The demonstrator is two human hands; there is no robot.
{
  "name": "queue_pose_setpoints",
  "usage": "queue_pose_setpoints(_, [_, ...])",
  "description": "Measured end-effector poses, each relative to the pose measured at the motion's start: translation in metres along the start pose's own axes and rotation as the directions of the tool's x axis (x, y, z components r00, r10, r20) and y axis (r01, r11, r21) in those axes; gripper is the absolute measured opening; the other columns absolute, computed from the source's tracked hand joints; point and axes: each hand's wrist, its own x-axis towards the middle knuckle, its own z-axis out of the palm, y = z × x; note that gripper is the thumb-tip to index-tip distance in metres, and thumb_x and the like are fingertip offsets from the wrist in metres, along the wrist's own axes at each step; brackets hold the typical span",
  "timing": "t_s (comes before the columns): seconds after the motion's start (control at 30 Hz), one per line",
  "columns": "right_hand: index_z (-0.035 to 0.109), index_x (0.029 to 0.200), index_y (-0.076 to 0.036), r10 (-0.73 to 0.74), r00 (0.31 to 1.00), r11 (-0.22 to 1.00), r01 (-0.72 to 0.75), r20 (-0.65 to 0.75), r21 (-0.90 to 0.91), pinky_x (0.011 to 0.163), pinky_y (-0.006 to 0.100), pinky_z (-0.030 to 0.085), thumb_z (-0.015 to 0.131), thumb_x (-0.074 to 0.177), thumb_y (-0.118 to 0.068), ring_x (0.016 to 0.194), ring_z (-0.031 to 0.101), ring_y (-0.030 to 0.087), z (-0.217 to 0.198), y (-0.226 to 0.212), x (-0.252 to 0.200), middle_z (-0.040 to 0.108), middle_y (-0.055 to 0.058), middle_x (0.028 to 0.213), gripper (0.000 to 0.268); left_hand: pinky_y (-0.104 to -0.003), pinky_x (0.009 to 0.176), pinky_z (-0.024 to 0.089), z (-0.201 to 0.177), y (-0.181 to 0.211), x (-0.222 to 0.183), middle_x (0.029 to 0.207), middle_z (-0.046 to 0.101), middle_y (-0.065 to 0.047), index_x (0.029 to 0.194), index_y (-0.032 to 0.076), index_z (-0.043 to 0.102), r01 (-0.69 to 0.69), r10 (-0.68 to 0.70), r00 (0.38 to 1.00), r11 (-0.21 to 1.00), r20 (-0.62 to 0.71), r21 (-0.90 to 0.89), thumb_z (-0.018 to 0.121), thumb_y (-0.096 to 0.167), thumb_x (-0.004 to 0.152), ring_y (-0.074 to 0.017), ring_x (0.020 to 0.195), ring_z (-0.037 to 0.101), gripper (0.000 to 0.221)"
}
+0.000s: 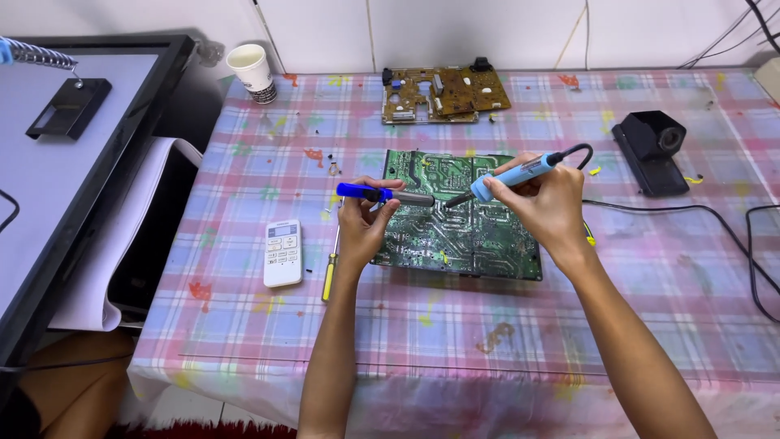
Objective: Using a soldering iron and a desoldering pump to remove solder from a printed circuit board.
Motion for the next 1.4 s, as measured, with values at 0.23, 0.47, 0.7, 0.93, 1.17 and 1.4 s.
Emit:
queue_pose_setpoints(0.23, [0.07, 0.087, -0.019, 0.038, 0.995, 0.998, -0.033, -0.088, 0.053, 0.066, 0.026, 0.048, 0.076, 0.078, -0.025, 0.062, 0.062, 0.022, -0.004, 0.012, -0.022, 0.058, 0.004, 0.061, 0.012, -0.033, 0.073, 0.055, 0.005, 0.002, -0.001, 0.104, 0.064, -0.015, 0.103, 0.006, 0.038, -0.014, 0.014, 1.0, 1.0, -0.016, -0.01, 0.057, 0.0, 0.086, -0.0323, 0.097, 0.062, 0.026])
queue_pose_setpoints(0.47, [0.064, 0.094, 0.004, 0.229, 0.965, 0.864, -0.14, -0.131, 0.483, 0.059, 0.024, 0.054, 0.071, 0.085, -0.006, 0.06, 0.06, 0.015, 0.014, 0.057, -0.028, 0.058, 0.011, 0.066, 0.014, -0.031, 0.072, 0.056, 0.008, -0.008, -0.003, 0.099, 0.062, -0.014, 0.1, 0.003, 0.041, -0.058, 0.056, 0.997, 0.997, -0.054, -0.049, 0.061, -0.002, 0.083, -0.0311, 0.096, 0.062, 0.026])
queue_pose_setpoints(0.7, [0.063, 0.091, 0.008, 0.309, 0.924, 0.799, -0.125, -0.224, 0.588, 0.048, 0.024, 0.049, 0.07, 0.086, -0.005, 0.053, 0.056, 0.013, 0.029, 0.073, -0.034, 0.052, 0.008, 0.065, 0.016, -0.03, 0.07, 0.056, 0.006, -0.011, -0.002, 0.095, 0.063, -0.014, 0.1, 0.002, 0.042, -0.06, 0.058, 0.997, 0.998, -0.049, -0.036, 0.061, -0.001, 0.082, -0.0314, 0.094, 0.063, 0.026])
queue_pose_setpoints(0.93, [0.061, 0.088, 0.008, 0.382, 0.878, 0.744, -0.107, -0.289, 0.659, 0.046, 0.024, 0.049, 0.071, 0.086, -0.005, 0.05, 0.056, 0.014, 0.045, 0.088, -0.049, 0.05, 0.008, 0.063, 0.017, -0.031, 0.07, 0.056, 0.006, -0.009, -0.001, 0.096, 0.064, -0.015, 0.1, 0.002, 0.041, -0.054, 0.053, 0.998, 0.998, -0.033, -0.029, 0.061, -0.001, 0.083, -0.0314, 0.095, 0.063, 0.026])
queue_pose_setpoints(1.17, [0.062, 0.089, 0.01, 0.31, 0.897, 0.784, -0.054, -0.314, 0.619, 0.047, 0.027, 0.048, 0.072, 0.087, -0.002, 0.05, 0.055, 0.017, 0.038, 0.077, -0.053, 0.05, 0.012, 0.059, 0.017, -0.031, 0.07, 0.057, 0.009, -0.008, -0.001, 0.096, 0.064, -0.014, 0.1, 0.002, 0.041, -0.039, 0.038, 0.999, 0.998, -0.02, -0.044, 0.06, -0.002, 0.083, -0.0314, 0.095, 0.062, 0.026])
queue_pose_setpoints(1.4, [0.063, 0.089, 0.011, 0.243, 0.904, 0.853, -0.026, -0.353, 0.521, 0.046, 0.028, 0.047, 0.072, 0.089, -0.002, 0.045, 0.053, 0.018, 0.035, 0.062, -0.058, 0.05, 0.015, 0.054, 0.016, -0.032, 0.07, 0.057, 0.01, -0.007, -0.001, 0.096, 0.063, -0.015, 0.1, 0.0, 0.042, -0.059, 0.058, 0.998, 0.998, -0.011, -0.039, 0.06, -0.002, 0.083, -0.0318, 0.095, 0.062, 0.025])
